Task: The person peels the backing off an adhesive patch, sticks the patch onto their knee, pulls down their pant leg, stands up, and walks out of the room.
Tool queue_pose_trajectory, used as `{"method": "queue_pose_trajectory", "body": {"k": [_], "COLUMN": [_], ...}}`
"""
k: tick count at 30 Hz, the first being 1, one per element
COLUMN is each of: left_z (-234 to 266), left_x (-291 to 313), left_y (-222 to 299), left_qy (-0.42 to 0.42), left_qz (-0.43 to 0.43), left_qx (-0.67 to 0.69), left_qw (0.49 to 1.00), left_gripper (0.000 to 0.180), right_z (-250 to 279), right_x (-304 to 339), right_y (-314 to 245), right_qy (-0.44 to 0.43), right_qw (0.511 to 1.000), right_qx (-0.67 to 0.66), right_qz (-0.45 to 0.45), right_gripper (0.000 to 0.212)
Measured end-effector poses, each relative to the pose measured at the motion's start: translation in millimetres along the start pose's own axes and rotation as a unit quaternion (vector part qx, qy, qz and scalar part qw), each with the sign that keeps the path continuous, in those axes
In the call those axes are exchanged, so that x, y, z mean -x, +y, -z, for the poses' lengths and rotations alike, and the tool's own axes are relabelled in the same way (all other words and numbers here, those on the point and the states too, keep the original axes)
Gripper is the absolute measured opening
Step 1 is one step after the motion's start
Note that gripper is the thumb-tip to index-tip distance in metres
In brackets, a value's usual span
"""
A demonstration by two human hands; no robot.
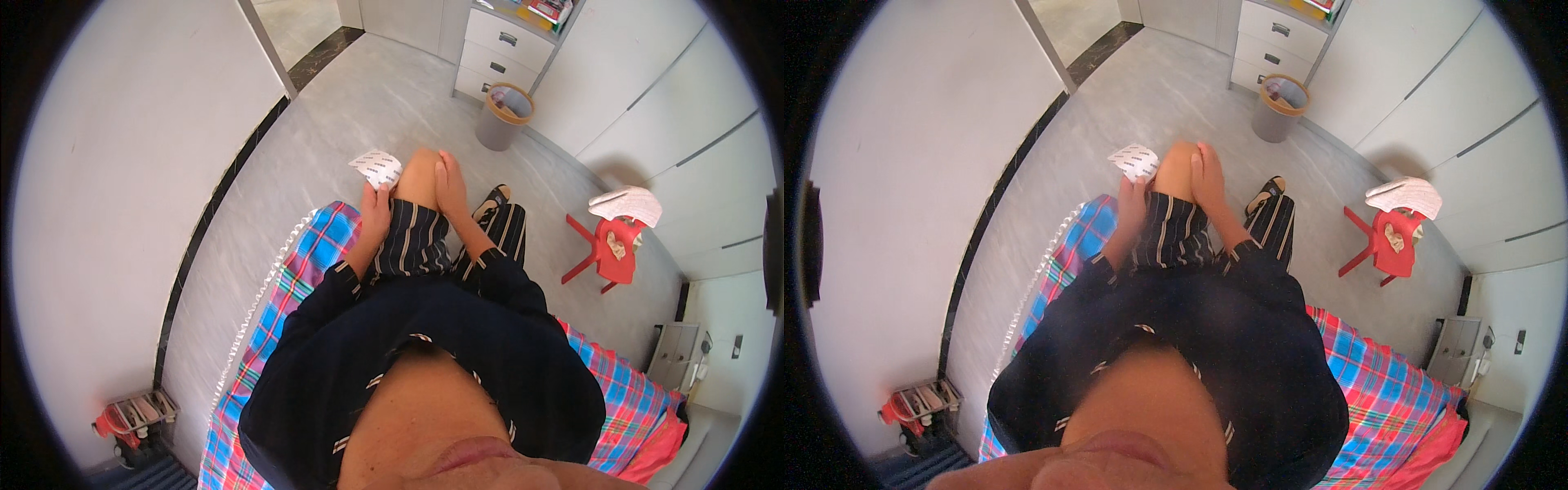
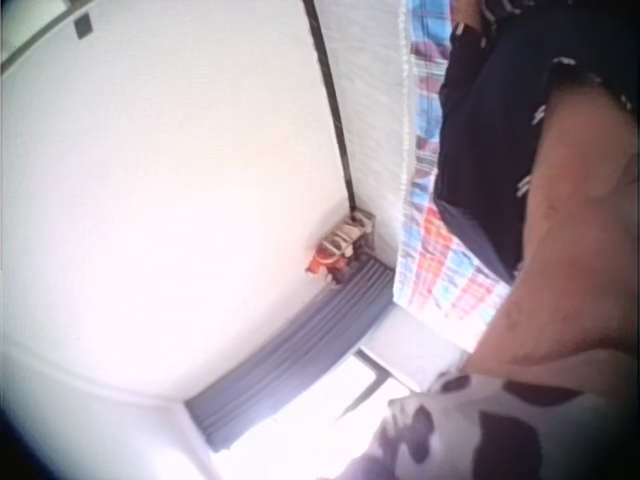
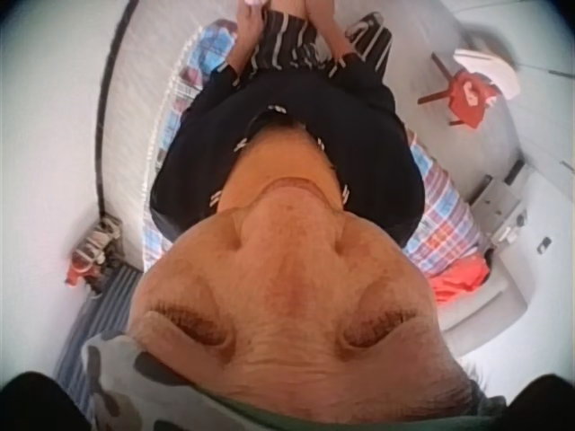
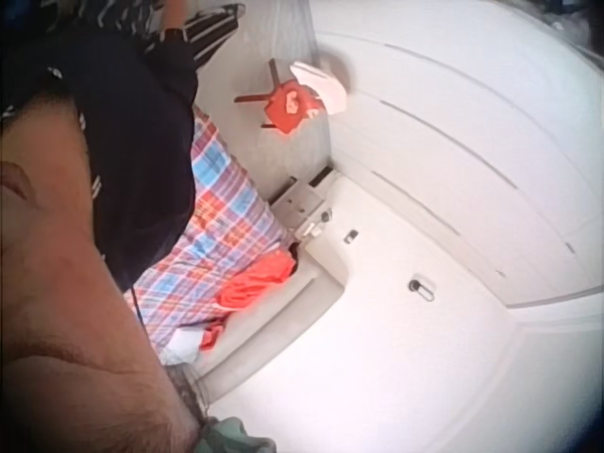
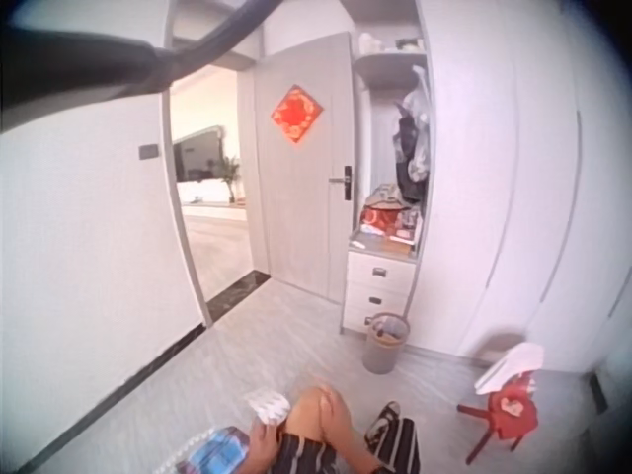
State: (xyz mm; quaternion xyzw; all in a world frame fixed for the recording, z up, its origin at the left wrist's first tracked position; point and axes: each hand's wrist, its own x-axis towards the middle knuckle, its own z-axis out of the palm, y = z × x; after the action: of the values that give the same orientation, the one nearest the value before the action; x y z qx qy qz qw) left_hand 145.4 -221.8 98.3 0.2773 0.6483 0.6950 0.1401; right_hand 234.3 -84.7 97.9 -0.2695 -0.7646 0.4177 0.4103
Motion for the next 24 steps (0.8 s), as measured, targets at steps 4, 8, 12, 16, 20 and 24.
{"method": "queue_pose_trajectory", "body": {"k": [4, 8, 12, 16, 20, 24], "left_z": [-2.5, 4.0, 19.5, 26.1, 19.6, 23.7], "left_x": [8.1, 19.1, 35.7, 54.5, 53.3, 61.4], "left_y": [-14.6, -10.6, -21.9, -26.4, -15.2, -20.6], "left_qy": [-0.007, -0.029, -0.032, -0.025, -0.055, -0.027], "left_qz": [0.012, 0.007, -0.013, 0.095, 0.010, 0.060], "left_qx": [-0.044, -0.136, -0.152, -0.068, -0.148, -0.119], "left_qw": [0.999, 0.990, 0.988, 0.993, 0.987, 0.991], "left_gripper": [0.025, 0.024, 0.017, 0.014, 0.014, 0.014], "right_z": [-4.6, 12.5, 49.9, 11.9, -30.5, -46.4], "right_x": [31.6, 87.3, 71.6, 1.0, -39.6, -47.7], "right_y": [18.5, 33.7, 37.4, 52.3, 47.2, 55.3], "right_qy": [0.041, -0.072, -0.308, 0.019, -0.163, -0.310], "right_qw": [0.993, 0.993, 0.886, 0.974, 0.949, 0.902], "right_qx": [0.097, 0.090, 0.112, 0.194, 0.267, 0.218], "right_qz": [0.055, 0.006, -0.328, 0.117, 0.046, -0.208], "right_gripper": [0.043, 0.040, 0.034, 0.029, 0.031, 0.036]}}
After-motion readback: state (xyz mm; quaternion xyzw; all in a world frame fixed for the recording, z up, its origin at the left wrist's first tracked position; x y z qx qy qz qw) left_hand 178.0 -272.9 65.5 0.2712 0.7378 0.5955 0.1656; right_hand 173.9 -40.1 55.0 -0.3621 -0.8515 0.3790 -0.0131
